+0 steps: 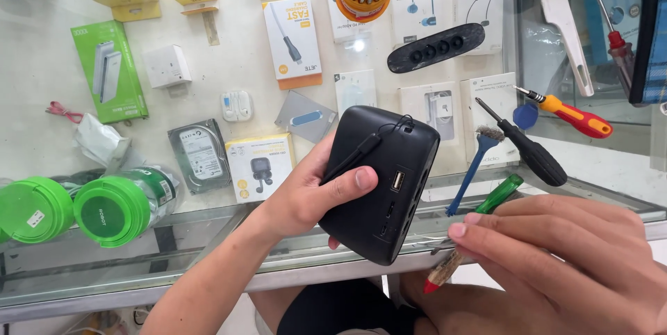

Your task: Disassembling a portable electronic device using screwdrivers and pry tools on a repair bench

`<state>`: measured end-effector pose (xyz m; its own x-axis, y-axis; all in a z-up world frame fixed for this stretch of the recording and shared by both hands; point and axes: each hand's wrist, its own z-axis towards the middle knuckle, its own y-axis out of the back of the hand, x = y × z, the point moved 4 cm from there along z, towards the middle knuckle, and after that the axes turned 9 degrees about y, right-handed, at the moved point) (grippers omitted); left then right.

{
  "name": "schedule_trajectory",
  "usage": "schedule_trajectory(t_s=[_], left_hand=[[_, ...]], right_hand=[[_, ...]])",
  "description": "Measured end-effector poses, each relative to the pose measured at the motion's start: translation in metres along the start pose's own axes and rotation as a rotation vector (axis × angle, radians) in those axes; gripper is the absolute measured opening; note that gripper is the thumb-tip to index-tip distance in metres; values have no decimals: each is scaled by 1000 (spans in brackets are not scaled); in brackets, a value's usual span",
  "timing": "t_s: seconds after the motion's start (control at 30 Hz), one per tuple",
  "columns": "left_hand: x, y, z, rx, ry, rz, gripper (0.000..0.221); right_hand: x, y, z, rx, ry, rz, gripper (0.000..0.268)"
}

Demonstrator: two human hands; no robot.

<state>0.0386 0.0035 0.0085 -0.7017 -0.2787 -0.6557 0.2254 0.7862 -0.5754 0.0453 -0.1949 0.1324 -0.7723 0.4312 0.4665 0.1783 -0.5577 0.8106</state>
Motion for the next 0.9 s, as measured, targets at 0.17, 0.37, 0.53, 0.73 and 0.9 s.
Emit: schedule_trajectory(t_s=[0.17,0.37,0.53,0.73,0.9], left_hand=[[3,1,-1,-8,40,7,63],[2,-1,-2,22,26,15,63],[5,0,-2,-6,44,31,64],[3,-1,-2,-2,65,-7,63],[6,0,-3,68,21,-63,60]], right_hand=[[3,0,4,-5,-41,8,46],[-2,-5,3,-39,40,54,38],[-9,-8,2,-59,149,89,37],[2,-9,4,-113,1,20,27],[-22,-3,-7,23,212,112,16]])
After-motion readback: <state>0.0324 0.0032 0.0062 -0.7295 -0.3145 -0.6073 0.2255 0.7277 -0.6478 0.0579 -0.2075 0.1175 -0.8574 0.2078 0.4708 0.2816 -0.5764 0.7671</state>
